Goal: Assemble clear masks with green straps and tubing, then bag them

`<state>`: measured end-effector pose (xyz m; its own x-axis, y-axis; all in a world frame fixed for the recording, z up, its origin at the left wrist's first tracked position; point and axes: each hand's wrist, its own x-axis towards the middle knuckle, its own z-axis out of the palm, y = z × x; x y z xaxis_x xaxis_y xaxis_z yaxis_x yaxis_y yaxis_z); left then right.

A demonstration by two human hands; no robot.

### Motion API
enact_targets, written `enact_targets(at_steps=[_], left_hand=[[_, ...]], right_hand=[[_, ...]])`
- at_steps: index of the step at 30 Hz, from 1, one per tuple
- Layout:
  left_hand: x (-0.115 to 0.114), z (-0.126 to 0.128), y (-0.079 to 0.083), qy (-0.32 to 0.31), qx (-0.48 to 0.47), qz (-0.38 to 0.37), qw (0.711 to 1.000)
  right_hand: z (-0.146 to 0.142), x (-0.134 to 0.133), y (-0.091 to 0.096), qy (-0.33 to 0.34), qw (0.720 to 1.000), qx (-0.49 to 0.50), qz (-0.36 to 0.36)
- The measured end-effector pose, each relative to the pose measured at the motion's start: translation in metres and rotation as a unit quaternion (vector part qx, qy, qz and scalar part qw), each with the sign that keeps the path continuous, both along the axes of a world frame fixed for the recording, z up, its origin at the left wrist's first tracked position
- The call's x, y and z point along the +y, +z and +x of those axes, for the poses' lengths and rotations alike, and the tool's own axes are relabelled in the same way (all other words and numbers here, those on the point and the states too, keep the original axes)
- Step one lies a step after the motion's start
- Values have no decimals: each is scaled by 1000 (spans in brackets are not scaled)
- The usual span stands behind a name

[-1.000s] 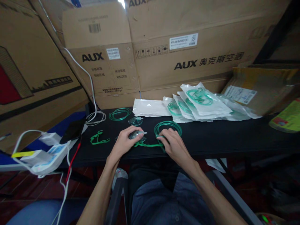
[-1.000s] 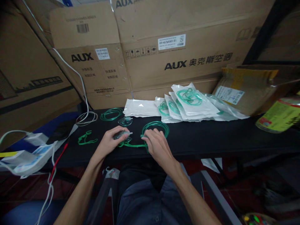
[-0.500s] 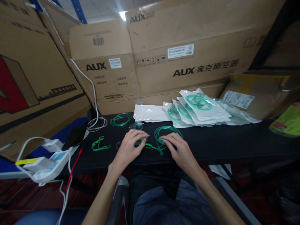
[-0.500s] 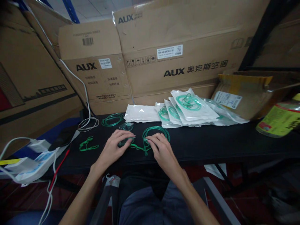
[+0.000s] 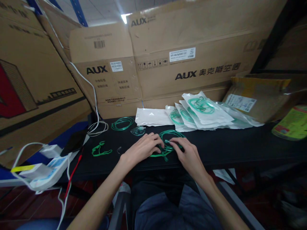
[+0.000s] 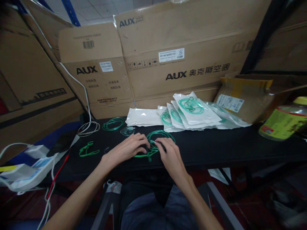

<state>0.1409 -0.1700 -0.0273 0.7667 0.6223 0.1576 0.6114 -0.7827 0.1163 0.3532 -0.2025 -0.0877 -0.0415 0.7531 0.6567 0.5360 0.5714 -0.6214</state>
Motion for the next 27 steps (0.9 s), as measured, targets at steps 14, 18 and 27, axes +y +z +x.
enact_targets(at_steps=[14,18,27], left_hand=[[14,16,5,-28,30,18,999],[20,23,6,-41,55,31,997],[31,25,2,-69,64,32,995]], right_hand=[[-1,2,-3,3,999,27,-43],[0,1,-1,4,998,37,-50],[1,-2,4,-7,996,57,-61]])
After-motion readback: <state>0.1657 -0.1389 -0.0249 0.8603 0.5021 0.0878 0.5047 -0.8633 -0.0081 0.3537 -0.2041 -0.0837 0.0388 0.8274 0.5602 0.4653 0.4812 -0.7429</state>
